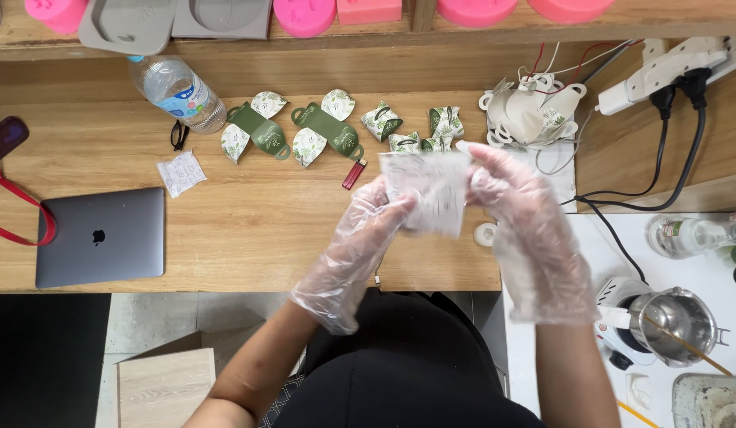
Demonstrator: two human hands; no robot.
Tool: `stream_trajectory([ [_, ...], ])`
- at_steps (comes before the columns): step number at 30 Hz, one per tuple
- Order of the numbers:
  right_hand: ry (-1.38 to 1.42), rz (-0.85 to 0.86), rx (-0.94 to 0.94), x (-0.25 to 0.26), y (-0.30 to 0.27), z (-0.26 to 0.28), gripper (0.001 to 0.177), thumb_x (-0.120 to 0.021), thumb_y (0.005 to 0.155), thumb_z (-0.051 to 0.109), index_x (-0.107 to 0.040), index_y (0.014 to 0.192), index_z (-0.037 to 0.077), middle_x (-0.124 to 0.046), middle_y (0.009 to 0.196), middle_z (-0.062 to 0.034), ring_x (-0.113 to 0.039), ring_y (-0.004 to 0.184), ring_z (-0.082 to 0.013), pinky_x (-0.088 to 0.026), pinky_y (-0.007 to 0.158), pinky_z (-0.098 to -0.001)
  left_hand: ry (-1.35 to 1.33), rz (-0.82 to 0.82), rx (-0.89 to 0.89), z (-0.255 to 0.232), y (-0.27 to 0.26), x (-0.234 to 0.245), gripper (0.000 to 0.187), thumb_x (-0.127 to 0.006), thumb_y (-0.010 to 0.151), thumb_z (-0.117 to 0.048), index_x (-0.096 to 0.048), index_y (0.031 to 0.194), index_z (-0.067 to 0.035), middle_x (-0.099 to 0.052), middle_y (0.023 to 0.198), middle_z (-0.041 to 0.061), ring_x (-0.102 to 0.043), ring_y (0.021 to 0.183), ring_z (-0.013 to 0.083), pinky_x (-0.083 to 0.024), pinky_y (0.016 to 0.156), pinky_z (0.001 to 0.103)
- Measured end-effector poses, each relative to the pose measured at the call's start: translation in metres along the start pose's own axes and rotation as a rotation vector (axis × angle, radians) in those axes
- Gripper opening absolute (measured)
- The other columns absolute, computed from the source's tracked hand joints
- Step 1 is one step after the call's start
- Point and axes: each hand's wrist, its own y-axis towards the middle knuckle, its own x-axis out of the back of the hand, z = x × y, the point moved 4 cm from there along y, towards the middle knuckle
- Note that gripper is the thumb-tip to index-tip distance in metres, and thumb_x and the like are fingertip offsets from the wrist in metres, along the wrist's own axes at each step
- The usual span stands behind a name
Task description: Wrapping finished candles in decorative paper and arranging them on a display shelf.
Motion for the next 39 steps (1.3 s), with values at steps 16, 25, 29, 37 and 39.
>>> stream_trajectory([
  [16, 0.042, -0.292, 0.017, -0.004, -0.01, -0.086, 0.026, -0.069, 0.102, 0.023, -0.075, 0.103, -0.001, -0.072, 0.082, -0.003, -0.052, 0.063, -0.0056, -0.034, 0.051, -0.0238, -0.24, -0.189, -0.083, 0.022, 0.013, 0.001, 0.046, -0.066, 0.097, -0.01, -0.053, 0.137, 0.008, -0.068, 0.121, 0.014, -0.066, 0.104, 0.0178, -0.052, 0.093, 0.033],
  [25, -0.449, -0.025, 0.178, -0.008, -0.015, -0.037, 0.028, -0.069, 0.101, 0.024, -0.076, 0.097, -0.004, -0.072, 0.075, -0.0007, -0.055, 0.068, -0.0024, -0.045, 0.058, -0.0225, 0.387, 0.218, 0.141, -0.032, 0.001, -0.011, 0.039, -0.072, 0.098, -0.03, -0.073, 0.122, 0.001, -0.072, 0.1, 0.006, -0.062, 0.087, 0.0094, -0.054, 0.077, 0.026],
  [29, -0.079, -0.083, -0.023, -0.014, -0.023, -0.027, 0.025, -0.071, 0.095, 0.022, -0.075, 0.105, -0.001, -0.073, 0.081, 0.0005, -0.06, 0.07, -0.0057, -0.047, 0.063, -0.0226, 0.452, 0.1, 0.184, -0.016, 0.013, 0.001, 0.032, -0.071, 0.096, -0.033, -0.075, 0.104, -0.003, -0.073, 0.085, 0.003, -0.064, 0.075, 0.009, -0.053, 0.067, 0.027],
  [37, -0.029, -0.312, 0.066, 0.026, -0.026, -0.066, 0.021, -0.074, 0.094, 0.018, -0.074, 0.104, -0.001, -0.074, 0.087, -0.0004, -0.063, 0.072, -0.0059, -0.048, 0.063, -0.0225, 0.504, 0.142, 0.075, -0.01, 0.008, -0.01, 0.031, -0.06, 0.104, -0.028, -0.071, 0.093, -0.002, -0.07, 0.078, 0.001, -0.067, 0.071, 0.009, -0.055, 0.063, 0.026],
  [39, -0.049, -0.296, 0.106, 0.039, -0.024, -0.08, 0.025, -0.075, 0.097, 0.02, -0.075, 0.106, -0.004, -0.071, 0.088, -0.0047, -0.059, 0.073, -0.0085, -0.046, 0.064, -0.0243, 0.438, 0.212, 0.025, -0.015, 0.007, -0.014, 0.03, -0.057, 0.106, -0.025, -0.072, 0.097, -0.001, -0.069, 0.082, 0.001, -0.063, 0.076, 0.0065, -0.055, 0.068, 0.026],
])
